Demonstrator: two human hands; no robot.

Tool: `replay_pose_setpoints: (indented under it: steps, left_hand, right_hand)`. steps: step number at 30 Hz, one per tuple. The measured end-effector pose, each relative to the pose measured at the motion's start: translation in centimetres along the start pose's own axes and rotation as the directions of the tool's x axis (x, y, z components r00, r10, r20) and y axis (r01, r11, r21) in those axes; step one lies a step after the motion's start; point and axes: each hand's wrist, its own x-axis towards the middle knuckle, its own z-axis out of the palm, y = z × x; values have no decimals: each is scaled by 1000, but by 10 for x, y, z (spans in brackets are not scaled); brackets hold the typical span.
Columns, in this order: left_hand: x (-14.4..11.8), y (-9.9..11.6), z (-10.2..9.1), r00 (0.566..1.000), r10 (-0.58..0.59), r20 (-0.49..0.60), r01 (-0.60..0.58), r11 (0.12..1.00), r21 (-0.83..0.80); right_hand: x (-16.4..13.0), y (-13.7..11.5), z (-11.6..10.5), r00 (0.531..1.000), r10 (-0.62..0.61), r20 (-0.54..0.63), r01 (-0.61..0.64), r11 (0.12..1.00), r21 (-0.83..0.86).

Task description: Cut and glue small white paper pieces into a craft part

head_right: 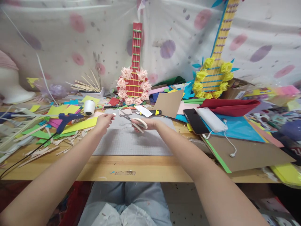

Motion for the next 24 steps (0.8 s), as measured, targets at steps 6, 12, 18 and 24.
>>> replay_pose_setpoints:
  steps: [6,12,18,24]
  left_hand:
    - [-17,5,8,973,-101,208,122,989,-89]
    - [-22,8,11,921,-163,354,223,965,-137]
    - [-19,4,11,934,-126,334,147,989,-36]
    - [-18,0,12,947,-90,308,79,996,48]
  right_hand:
    - [14,-14,8,991,108,-76,-109,994,-4]
    - [24,-20,17,984,167,-69,-171,984,-55]
    - [23,-23,15,971,235,-46,-238,966,-103]
    - [22,-25,18,968,252,-20,-251,953,-166]
